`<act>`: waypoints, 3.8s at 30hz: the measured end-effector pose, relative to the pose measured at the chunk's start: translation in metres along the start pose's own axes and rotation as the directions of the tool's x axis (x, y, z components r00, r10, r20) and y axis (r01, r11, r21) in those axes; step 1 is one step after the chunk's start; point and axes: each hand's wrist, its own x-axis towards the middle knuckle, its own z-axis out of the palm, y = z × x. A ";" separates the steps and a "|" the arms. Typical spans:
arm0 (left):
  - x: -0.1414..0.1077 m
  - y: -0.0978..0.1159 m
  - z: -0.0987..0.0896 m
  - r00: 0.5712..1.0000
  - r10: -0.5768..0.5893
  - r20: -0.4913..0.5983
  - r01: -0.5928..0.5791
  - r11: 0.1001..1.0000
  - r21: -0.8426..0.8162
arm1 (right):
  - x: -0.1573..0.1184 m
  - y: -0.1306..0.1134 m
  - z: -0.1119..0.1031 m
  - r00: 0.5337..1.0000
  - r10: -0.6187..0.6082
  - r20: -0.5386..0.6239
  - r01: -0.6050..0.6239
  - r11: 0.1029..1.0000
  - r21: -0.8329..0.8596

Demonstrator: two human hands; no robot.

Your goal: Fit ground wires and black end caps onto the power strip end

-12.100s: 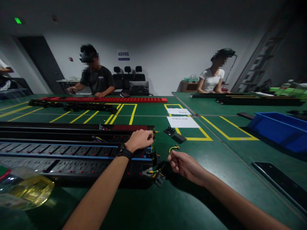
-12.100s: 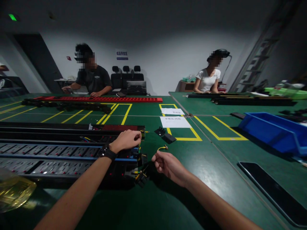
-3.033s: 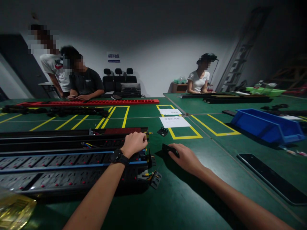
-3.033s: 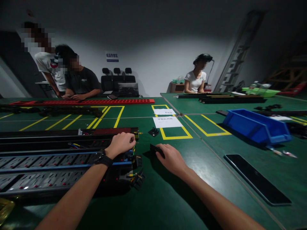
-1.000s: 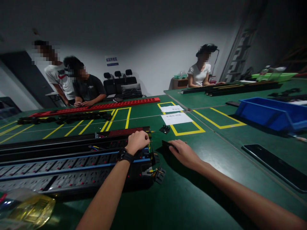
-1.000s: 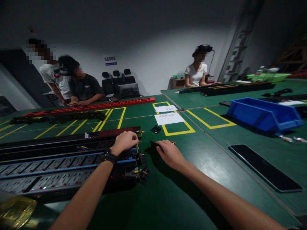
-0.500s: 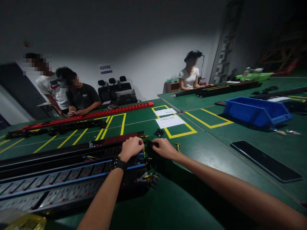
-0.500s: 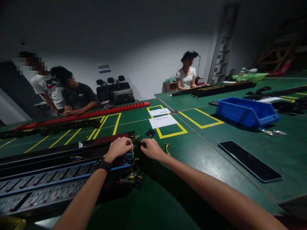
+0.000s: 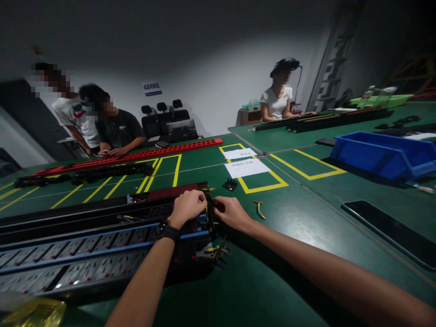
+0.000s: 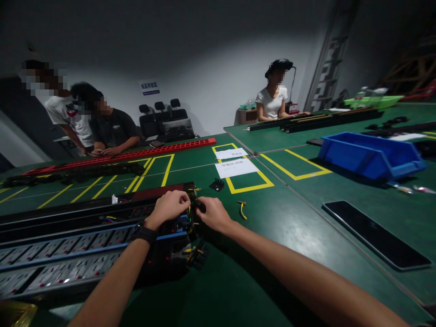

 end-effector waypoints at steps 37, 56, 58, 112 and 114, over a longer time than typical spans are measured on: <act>-0.010 0.001 -0.003 0.986 0.047 -0.162 0.000 0.960 0.280 | -0.006 -0.008 -0.003 0.990 0.129 -0.063 -0.143 0.933 -0.331; -0.003 0.011 0.003 0.997 -0.078 -0.006 0.078 0.990 0.115 | -0.003 0.006 -0.006 0.999 0.003 0.039 0.008 0.965 -0.264; -0.002 0.011 0.003 0.997 -0.080 0.000 0.080 0.991 0.111 | -0.003 0.006 -0.004 0.998 -0.031 0.046 0.040 0.977 -0.208; -0.002 0.002 0.006 0.998 0.062 0.025 -0.065 0.982 0.176 | -0.001 0.009 0.005 0.962 -0.205 0.181 0.214 0.976 -0.031; -0.003 0.004 0.006 1.000 0.025 0.006 -0.026 0.987 0.156 | -0.001 0.009 0.006 0.970 -0.201 0.139 0.199 0.980 0.023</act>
